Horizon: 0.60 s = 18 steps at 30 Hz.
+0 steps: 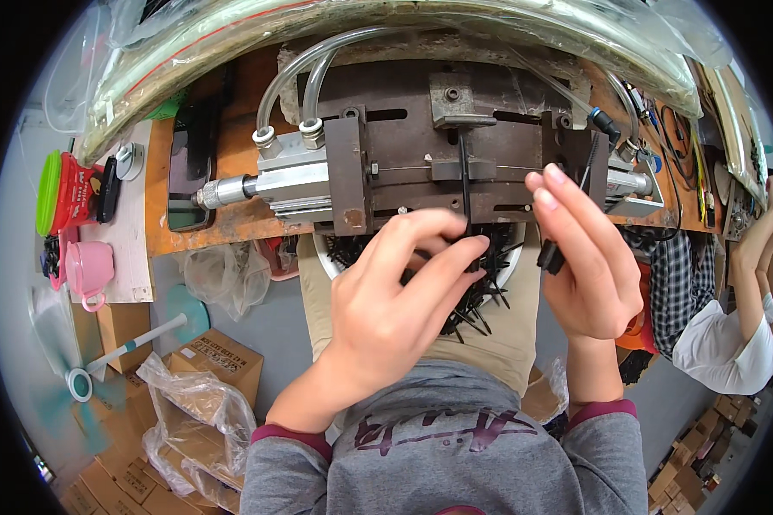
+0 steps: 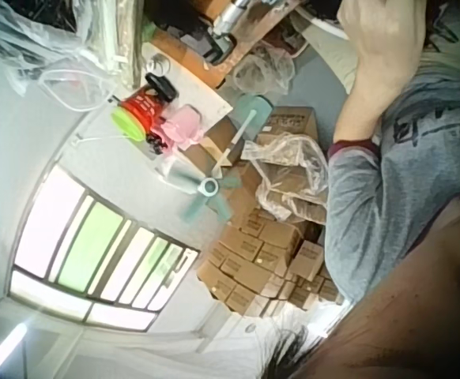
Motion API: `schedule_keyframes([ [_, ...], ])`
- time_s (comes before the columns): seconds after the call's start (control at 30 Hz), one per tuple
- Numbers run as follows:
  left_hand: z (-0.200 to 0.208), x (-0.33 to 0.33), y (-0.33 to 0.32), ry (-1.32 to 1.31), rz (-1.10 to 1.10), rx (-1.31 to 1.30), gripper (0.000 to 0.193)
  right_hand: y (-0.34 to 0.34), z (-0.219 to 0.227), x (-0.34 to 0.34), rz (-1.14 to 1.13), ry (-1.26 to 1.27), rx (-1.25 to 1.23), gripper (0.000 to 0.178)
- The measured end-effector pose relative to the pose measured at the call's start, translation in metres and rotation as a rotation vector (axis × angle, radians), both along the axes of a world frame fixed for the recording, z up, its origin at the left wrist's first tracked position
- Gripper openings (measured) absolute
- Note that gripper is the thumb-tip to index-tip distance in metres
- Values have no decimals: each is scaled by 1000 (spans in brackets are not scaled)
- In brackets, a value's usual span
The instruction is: Assemble small electronic components using a specialized fixture or press.
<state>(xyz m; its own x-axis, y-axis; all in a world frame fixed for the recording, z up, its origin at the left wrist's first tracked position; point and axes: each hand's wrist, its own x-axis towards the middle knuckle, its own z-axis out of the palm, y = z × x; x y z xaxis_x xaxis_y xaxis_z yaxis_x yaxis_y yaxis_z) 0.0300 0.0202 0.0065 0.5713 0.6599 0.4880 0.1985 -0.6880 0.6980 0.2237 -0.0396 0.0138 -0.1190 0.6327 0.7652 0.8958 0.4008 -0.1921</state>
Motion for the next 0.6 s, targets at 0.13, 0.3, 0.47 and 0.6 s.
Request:
schedule_keyframes([
  [0.13,-13,10,5,151,73,264,32,-3,4,-8,30,142,-38,44],
  [0.3,-1,17,4,362,122,345,28,-14,10,-10,123,327,-124,49],
  [0.47,-2,16,8,347,99,331,29,-16,12,-13,163,525,-137,42],
  [0.6,-3,15,8,347,91,304,29,-19,5,-19,230,832,-170,39],
])
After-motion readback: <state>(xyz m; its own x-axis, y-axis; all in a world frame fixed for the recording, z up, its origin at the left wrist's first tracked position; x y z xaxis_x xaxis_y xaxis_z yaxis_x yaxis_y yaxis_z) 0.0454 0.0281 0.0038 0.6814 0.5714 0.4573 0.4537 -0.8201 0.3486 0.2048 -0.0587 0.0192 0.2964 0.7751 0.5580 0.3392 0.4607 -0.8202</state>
